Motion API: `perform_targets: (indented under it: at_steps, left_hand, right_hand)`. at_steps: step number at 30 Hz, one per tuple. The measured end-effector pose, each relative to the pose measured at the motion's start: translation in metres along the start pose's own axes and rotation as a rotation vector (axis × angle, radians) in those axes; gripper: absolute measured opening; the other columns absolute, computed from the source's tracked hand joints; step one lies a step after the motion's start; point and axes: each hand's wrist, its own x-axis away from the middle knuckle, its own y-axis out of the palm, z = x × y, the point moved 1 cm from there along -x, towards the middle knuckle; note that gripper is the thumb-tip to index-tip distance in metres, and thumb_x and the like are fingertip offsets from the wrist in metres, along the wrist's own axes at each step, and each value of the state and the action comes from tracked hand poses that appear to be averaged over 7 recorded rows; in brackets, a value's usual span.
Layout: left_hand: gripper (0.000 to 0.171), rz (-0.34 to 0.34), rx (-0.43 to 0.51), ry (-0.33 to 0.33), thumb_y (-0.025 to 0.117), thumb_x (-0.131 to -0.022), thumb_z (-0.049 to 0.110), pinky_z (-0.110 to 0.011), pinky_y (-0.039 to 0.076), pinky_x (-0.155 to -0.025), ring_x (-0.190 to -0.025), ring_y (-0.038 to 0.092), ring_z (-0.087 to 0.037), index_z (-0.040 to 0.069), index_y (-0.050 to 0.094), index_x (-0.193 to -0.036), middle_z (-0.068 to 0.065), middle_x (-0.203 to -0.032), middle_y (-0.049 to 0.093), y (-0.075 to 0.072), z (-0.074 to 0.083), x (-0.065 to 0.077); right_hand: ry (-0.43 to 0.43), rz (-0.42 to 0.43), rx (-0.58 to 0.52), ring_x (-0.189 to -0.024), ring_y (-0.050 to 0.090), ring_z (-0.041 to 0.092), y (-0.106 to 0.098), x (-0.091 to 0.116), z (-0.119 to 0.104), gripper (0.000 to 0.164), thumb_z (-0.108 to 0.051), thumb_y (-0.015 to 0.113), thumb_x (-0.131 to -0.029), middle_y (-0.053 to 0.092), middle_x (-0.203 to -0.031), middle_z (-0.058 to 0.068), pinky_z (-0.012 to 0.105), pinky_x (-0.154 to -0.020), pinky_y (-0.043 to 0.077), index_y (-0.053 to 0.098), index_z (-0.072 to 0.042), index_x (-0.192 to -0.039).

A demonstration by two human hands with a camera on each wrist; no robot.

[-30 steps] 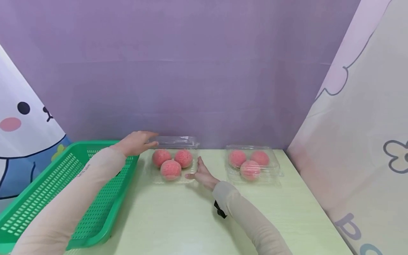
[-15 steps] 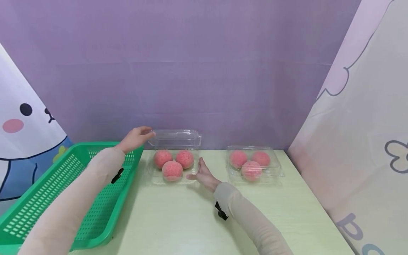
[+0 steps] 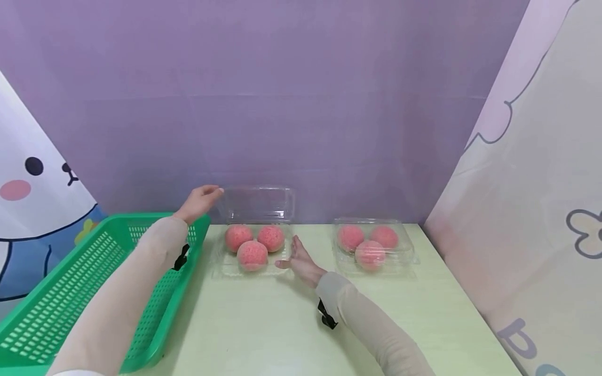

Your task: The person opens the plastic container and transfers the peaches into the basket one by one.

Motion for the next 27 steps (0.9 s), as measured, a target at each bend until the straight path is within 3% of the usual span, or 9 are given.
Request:
perform_targets:
  at_steps: [8,16,19,27]
  left_hand:
    - [0.061,-0.007,0.022,-0.091,0.037,-0.097,0.04,-0.053,0.028,-0.106,-0.134,0.026,-0.036,0.005,0.021,-0.145,-0.018,-0.148,0.024,0.002,-0.004,-0.006]
    - [0.062,-0.107,0.018,-0.149,0.03,-0.099,0.04,-0.053,0.024,-0.108,-0.138,0.017,-0.036,0.005,0.013,-0.147,-0.018,-0.151,0.016,-0.005,0.001,-0.017]
    - [0.062,-0.14,0.006,-0.14,0.026,-0.1,0.04,-0.051,0.023,-0.109,-0.138,0.016,-0.036,0.003,0.01,-0.147,-0.019,-0.151,0.015,-0.007,0.005,-0.023]
    - [0.057,-0.172,0.163,-0.144,0.022,-0.102,0.028,-0.043,0.022,-0.112,-0.138,0.018,-0.035,-0.004,0.004,-0.145,-0.025,-0.149,0.015,-0.007,0.007,-0.033]
  right_hand:
    - [-0.002,0.005,-0.012,-0.141,-0.007,0.029,0.004,-0.001,0.001,0.102,-0.001,0.063,-0.08,-0.011,-0.153,0.01,0.048,-0.113,0.001,-0.015,-0.008,-0.145]
    - [-0.005,-0.006,0.004,-0.141,-0.007,0.028,0.003,-0.001,0.0,0.102,-0.002,0.063,-0.08,-0.012,-0.154,0.009,0.046,-0.113,0.002,-0.016,-0.008,-0.145]
    - [-0.006,-0.005,0.014,-0.141,-0.006,0.028,0.002,0.0,-0.001,0.102,-0.003,0.063,-0.08,-0.012,-0.154,0.009,0.045,-0.114,0.002,-0.016,-0.008,-0.145]
    - [-0.004,-0.011,0.019,-0.141,-0.006,0.028,0.0,0.004,-0.002,0.102,-0.003,0.063,-0.081,-0.012,-0.154,0.009,0.044,-0.114,0.003,-0.016,-0.007,-0.145]
